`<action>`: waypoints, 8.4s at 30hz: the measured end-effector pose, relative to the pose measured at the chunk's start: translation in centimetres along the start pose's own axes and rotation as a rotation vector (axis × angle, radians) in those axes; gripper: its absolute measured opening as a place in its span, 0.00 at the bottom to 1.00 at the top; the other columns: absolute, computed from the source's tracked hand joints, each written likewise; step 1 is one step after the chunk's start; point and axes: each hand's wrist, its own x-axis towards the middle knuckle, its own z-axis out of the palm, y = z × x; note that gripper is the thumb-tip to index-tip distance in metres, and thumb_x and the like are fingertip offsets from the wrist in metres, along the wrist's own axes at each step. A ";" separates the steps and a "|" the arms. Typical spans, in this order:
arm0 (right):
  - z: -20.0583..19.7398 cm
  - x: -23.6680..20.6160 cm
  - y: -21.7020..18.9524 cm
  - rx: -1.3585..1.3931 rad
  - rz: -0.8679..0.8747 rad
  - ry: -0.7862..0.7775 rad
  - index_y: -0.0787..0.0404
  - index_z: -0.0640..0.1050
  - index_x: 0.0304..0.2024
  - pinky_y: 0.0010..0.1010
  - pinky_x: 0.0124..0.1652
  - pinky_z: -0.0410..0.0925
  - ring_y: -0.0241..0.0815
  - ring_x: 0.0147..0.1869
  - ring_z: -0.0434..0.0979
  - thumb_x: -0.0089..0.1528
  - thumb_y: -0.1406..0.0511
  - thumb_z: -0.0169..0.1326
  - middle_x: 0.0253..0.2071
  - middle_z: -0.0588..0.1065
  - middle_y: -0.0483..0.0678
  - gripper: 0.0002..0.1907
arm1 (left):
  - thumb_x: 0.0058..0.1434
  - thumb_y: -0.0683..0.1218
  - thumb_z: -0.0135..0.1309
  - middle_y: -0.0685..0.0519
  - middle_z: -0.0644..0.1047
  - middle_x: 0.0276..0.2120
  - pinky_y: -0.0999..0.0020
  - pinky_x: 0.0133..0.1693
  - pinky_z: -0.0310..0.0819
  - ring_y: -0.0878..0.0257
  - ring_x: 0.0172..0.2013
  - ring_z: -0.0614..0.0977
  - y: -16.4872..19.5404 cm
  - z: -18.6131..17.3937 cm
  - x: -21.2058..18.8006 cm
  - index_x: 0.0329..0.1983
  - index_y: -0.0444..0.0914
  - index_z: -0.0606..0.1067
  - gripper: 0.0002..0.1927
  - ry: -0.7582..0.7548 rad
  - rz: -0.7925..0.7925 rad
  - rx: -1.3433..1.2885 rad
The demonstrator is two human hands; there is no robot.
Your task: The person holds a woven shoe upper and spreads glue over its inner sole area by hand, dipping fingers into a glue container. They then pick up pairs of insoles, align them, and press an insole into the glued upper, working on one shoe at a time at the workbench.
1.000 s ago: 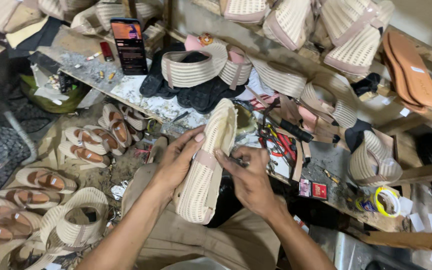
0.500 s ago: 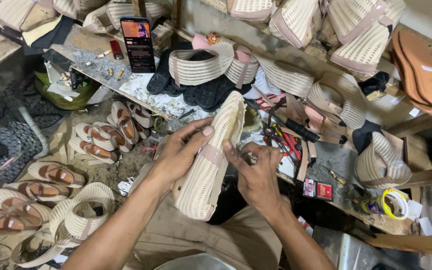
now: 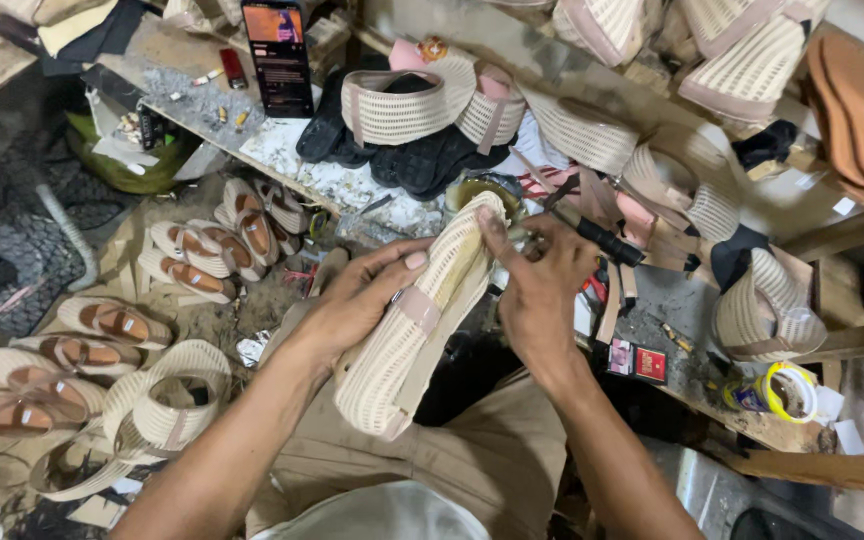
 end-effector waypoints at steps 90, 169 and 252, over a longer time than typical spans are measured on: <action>-3.3 5.1 -7.4 0.374 -0.244 -0.005 0.57 0.61 0.74 0.48 0.65 0.53 0.54 0.68 0.66 0.63 0.57 0.63 0.63 0.76 0.51 0.41 | 0.70 0.52 0.47 0.44 0.74 0.61 0.56 0.59 0.75 0.55 0.57 0.78 -4.8 -0.8 -1.3 0.69 0.35 0.63 0.27 0.339 0.106 -0.116; -5.6 -0.1 -2.4 0.448 -0.151 0.331 0.47 0.85 0.45 0.29 0.44 0.62 0.46 0.55 0.62 0.58 0.76 0.57 0.50 0.72 0.42 0.19 | 0.55 0.46 0.72 0.44 0.71 0.67 0.47 0.69 0.71 0.42 0.67 0.75 2.0 0.4 -0.5 0.66 0.43 0.66 0.38 0.151 1.186 0.736; 3.5 4.6 4.2 -0.218 0.161 -0.292 0.48 0.84 0.47 0.73 0.59 0.46 0.62 0.73 0.51 0.65 0.49 0.49 0.68 0.66 0.46 0.19 | 0.65 0.69 0.38 0.45 0.74 0.61 0.54 0.56 0.76 0.54 0.56 0.79 0.3 -1.4 3.9 0.73 0.42 0.60 0.39 0.417 0.071 -0.554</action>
